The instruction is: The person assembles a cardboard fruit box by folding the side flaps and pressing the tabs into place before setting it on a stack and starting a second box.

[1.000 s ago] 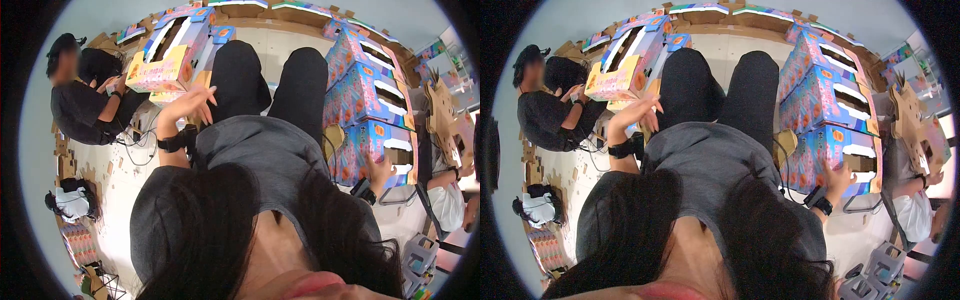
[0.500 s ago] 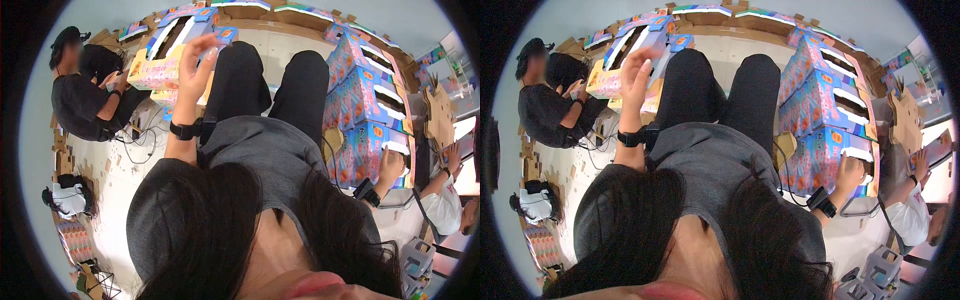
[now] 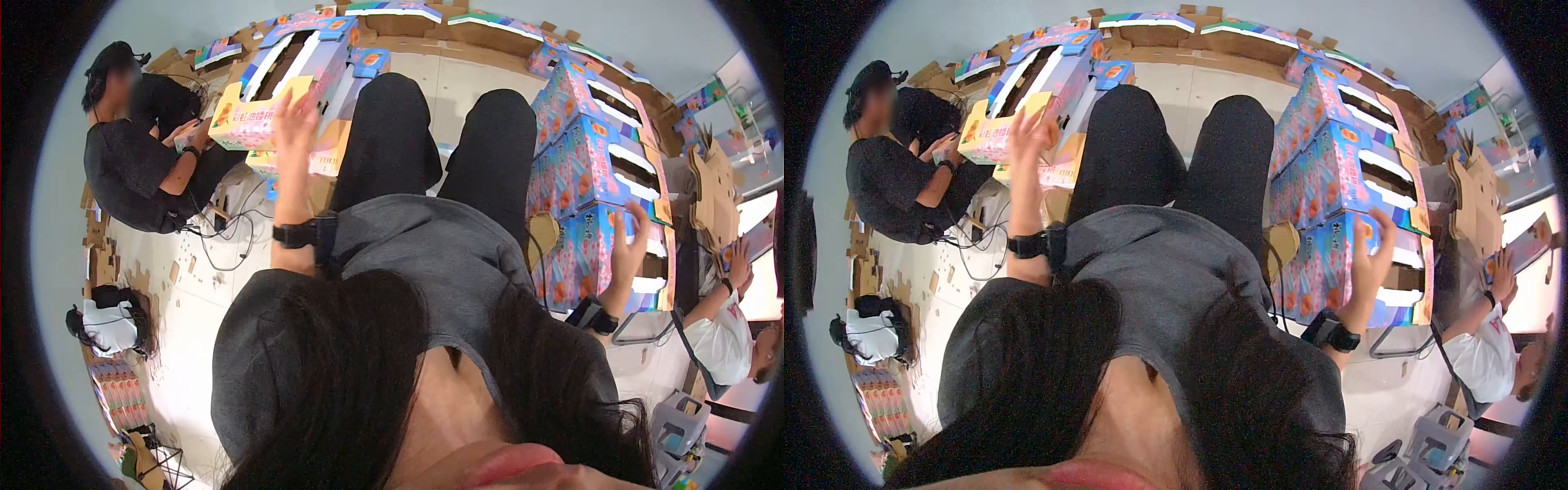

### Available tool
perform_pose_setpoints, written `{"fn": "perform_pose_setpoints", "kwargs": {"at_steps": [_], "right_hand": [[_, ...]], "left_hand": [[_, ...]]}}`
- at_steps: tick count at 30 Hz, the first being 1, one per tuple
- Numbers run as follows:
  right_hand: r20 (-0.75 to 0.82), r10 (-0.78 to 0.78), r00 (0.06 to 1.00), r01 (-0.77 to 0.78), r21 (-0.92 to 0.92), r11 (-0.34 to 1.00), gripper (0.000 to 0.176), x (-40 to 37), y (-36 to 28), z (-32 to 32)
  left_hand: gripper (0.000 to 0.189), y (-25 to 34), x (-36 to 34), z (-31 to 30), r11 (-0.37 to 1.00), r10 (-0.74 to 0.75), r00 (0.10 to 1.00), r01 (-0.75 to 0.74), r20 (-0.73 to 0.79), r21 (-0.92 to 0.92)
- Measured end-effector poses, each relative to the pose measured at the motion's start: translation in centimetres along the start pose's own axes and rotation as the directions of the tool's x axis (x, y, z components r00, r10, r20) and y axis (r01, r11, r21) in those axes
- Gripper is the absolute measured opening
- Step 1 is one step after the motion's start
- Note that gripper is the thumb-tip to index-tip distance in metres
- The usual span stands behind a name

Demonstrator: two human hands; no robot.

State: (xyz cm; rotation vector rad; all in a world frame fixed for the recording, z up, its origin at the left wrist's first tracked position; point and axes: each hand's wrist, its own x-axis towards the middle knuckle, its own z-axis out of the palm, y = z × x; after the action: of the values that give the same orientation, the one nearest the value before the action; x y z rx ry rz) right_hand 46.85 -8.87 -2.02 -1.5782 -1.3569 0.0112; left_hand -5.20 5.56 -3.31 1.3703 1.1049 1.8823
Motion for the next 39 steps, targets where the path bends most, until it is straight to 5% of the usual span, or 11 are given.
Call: {"fn": "perform_pose_setpoints", "kwargs": {"at_steps": [3, 6, 9, 12, 18, 22, 24, 27, 31, 37, 39], "right_hand": [[0.632, 0.041, 0.774, -0.328, 0.344, 0.880, 0.042, 0.9, -6.0, 2.3], [0.991, -0.097, -0.091, -0.514, 0.036, 0.857, 0.065, 1.4, -8.3, 6.8], [0.971, 0.023, -0.236, -0.586, -0.161, 0.794, 0.066, 0.9, -6.8, 13.0], [0.647, -0.093, 0.757, -0.479, 0.645, 0.595, 0.044, 3.1, -5.6, 14.8], [0.819, -0.262, 0.510, -0.715, 0.573, 0.401, 0.038, 5.7, -6.1, 9.5], [0.888, -0.083, -0.452, -0.316, -0.073, 0.946, 0.039, 5.4, -9.0, 10.6], [0.921, -0.387, 0.036, -0.472, 0.357, 0.806, 0.040, 2.4, -4.8, 13.2], [0.256, 0.010, 0.967, -0.176, 0.637, 0.751, 0.043, 1.6, -5.2, 15.8], [0.336, -0.108, 0.936, -0.238, 0.825, 0.512, 0.049, 2.3, -7.6, 12.3], [0.933, -0.360, -0.019, -0.757, 0.222, 0.614, 0.061, 1.9, -6.2, 13.0], [0.631, -0.052, 0.774, -0.421, 0.574, 0.702, 0.044, 1.9, -6.1, 14.7]], "left_hand": [[0.023, 2.0, 0.9, -2.9, 0.988, -0.132, 0.991, 0.133, 0.025, -0.080], [0.018, 2.0, 0.8, -3.8, 0.977, -0.181, 0.983, 0.183, 0.028, -0.106], [0.016, 1.7, 0.7, -3.5, 0.973, -0.187, 0.982, 0.187, 0.014, -0.136], [0.014, 0.9, 0.8, -3.6, 0.969, -0.214, 0.974, 0.202, -0.075, -0.144], [0.014, 1.1, 0.8, -3.9, 0.968, -0.220, 0.959, 0.193, -0.178, -0.158], [0.013, 1.0, 1.0, -4.0, 0.958, -0.234, 0.954, 0.193, -0.187, -0.214], [0.011, 1.0, 1.1, -4.2, 0.951, -0.255, 0.946, 0.208, -0.202, -0.230], [0.012, 1.1, 1.1, -4.4, 0.950, -0.268, 0.938, 0.219, -0.219, -0.223], [0.015, 1.8, 1.1, -4.3, 0.951, -0.264, 0.937, 0.212, -0.229, -0.226], [0.013, 1.9, 1.2, -4.1, 0.952, -0.279, 0.940, 0.244, -0.198, -0.187], [0.012, 2.1, 1.0, -4.0, 0.953, -0.279, 0.940, 0.247, -0.196, -0.173]]}}
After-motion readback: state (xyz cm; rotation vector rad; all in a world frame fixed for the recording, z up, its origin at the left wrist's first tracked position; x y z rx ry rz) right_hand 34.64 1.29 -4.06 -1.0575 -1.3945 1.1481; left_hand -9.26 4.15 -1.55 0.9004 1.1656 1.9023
